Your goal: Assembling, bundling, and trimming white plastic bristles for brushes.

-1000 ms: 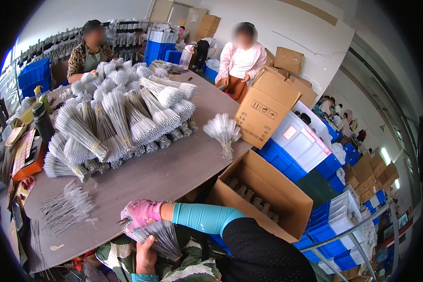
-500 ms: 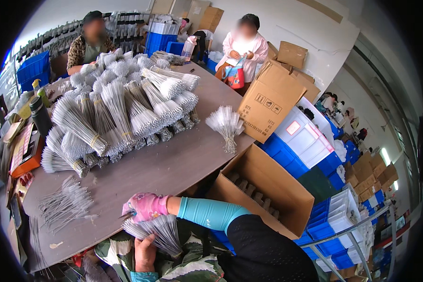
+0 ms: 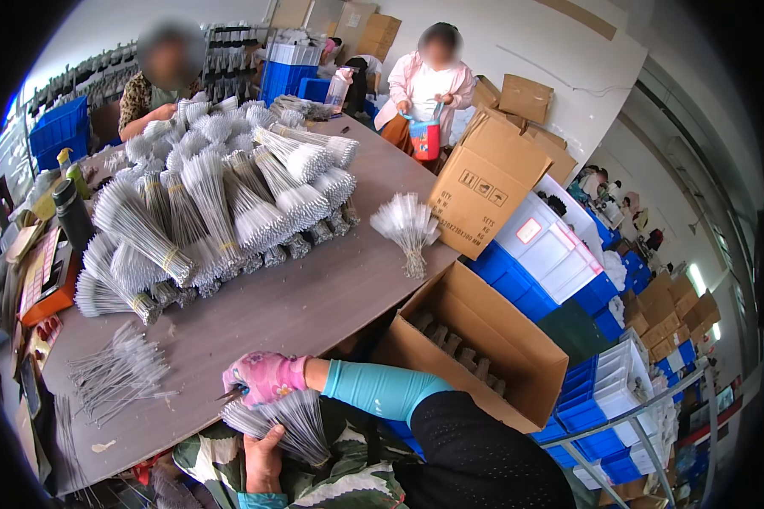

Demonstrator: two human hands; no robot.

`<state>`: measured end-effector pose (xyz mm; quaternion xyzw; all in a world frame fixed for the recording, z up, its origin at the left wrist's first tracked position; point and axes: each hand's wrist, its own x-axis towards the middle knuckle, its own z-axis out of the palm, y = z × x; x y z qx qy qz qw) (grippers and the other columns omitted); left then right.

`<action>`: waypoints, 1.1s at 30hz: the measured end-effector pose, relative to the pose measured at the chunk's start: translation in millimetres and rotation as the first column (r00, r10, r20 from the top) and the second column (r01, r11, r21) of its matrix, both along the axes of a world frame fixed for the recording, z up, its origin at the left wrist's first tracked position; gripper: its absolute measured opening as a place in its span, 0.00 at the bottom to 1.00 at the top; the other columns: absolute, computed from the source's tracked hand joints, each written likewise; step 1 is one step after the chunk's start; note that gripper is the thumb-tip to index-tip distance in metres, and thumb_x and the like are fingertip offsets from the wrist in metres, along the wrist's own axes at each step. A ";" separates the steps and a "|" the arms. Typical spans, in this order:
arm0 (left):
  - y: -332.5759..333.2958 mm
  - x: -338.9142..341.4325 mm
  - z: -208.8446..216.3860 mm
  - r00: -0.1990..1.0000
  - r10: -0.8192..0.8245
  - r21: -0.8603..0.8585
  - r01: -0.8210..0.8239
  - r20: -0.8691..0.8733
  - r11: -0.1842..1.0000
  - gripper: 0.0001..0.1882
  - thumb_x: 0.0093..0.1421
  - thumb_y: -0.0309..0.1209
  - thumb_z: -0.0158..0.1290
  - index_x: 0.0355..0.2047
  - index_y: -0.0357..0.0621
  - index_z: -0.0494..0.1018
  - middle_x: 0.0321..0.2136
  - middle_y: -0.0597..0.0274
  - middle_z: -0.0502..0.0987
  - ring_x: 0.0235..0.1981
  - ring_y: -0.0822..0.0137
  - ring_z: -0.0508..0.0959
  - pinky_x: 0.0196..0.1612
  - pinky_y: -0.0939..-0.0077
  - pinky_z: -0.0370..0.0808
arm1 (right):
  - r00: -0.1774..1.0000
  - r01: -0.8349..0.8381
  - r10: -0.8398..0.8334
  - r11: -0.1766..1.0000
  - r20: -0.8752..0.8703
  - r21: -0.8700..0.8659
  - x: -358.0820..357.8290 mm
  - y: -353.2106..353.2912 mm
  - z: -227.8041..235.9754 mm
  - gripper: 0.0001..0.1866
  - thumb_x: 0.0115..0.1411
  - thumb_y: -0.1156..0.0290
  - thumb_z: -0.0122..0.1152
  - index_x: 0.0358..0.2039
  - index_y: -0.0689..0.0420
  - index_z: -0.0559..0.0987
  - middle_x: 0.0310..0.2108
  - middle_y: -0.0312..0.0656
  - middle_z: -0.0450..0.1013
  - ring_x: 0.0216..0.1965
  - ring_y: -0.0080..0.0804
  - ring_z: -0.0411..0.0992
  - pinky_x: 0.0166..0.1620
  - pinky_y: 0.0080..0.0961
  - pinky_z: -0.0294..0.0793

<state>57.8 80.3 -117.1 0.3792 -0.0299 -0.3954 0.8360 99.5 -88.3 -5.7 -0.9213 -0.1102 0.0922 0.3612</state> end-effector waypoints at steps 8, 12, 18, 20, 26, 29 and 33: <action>0.9 0.0 4.5 0.993 0.016 0.052 -0.023 0.118 0.998 0.35 0.45 0.22 0.61 0.54 0.37 0.61 0.45 0.60 0.72 0.46 0.62 0.72 0.53 0.67 0.65 | 0.996 -0.066 0.071 0.993 -0.045 0.102 -5.8 -1.3 10.3 0.19 0.43 0.67 0.63 0.39 0.58 0.77 0.34 0.48 0.76 0.39 0.43 0.74 0.43 0.32 0.71; 1.2 1.2 4.3 0.993 -0.002 0.087 -0.009 0.122 0.996 0.36 0.44 0.24 0.62 0.55 0.37 0.62 0.45 0.60 0.72 0.47 0.61 0.72 0.54 0.66 0.65 | 0.995 -0.097 0.099 0.986 -0.005 0.133 -5.1 -4.1 3.0 0.21 0.44 0.66 0.63 0.41 0.57 0.76 0.35 0.49 0.76 0.40 0.44 0.74 0.44 0.32 0.70; 3.5 1.0 6.2 0.991 -0.048 0.043 0.043 0.121 0.998 0.36 0.45 0.27 0.63 0.54 0.37 0.62 0.46 0.60 0.72 0.48 0.61 0.72 0.54 0.66 0.64 | 0.998 -0.053 0.054 0.998 -0.044 0.019 -3.0 2.3 7.5 0.21 0.41 0.66 0.65 0.38 0.58 0.76 0.34 0.47 0.76 0.39 0.43 0.74 0.43 0.33 0.71; 1.7 -0.4 10.8 0.994 -0.034 0.004 0.033 0.108 0.999 0.36 0.45 0.28 0.63 0.54 0.36 0.62 0.46 0.60 0.72 0.48 0.62 0.71 0.55 0.66 0.64 | 0.995 -0.058 0.060 0.998 -0.085 0.023 -2.8 2.0 13.0 0.21 0.41 0.66 0.65 0.38 0.59 0.76 0.34 0.47 0.76 0.39 0.43 0.74 0.42 0.33 0.71; 0.9 1.6 4.2 0.998 -0.034 -0.028 0.035 0.051 0.999 0.36 0.46 0.28 0.63 0.55 0.36 0.61 0.47 0.59 0.71 0.49 0.61 0.71 0.56 0.65 0.63 | 0.995 -0.098 0.099 0.994 -0.016 0.051 -2.4 -0.7 2.6 0.21 0.41 0.69 0.63 0.39 0.58 0.75 0.35 0.47 0.75 0.39 0.43 0.74 0.43 0.33 0.70; 3.8 2.7 -2.0 0.998 -0.058 -0.004 0.058 0.037 0.998 0.36 0.46 0.28 0.62 0.56 0.37 0.60 0.48 0.59 0.71 0.50 0.61 0.70 0.56 0.65 0.63 | 0.994 -0.112 0.113 0.989 -0.006 0.091 -3.1 -0.2 6.3 0.21 0.42 0.69 0.63 0.39 0.59 0.75 0.35 0.47 0.75 0.39 0.43 0.74 0.43 0.33 0.70; 2.7 1.6 5.4 0.997 -0.054 -0.010 0.055 0.054 0.998 0.36 0.47 0.28 0.61 0.56 0.37 0.60 0.49 0.59 0.70 0.51 0.61 0.69 0.57 0.64 0.62 | 0.994 -0.097 0.100 0.993 -0.050 0.066 -4.1 -0.6 8.5 0.20 0.44 0.67 0.64 0.39 0.59 0.75 0.35 0.47 0.75 0.39 0.43 0.74 0.43 0.32 0.70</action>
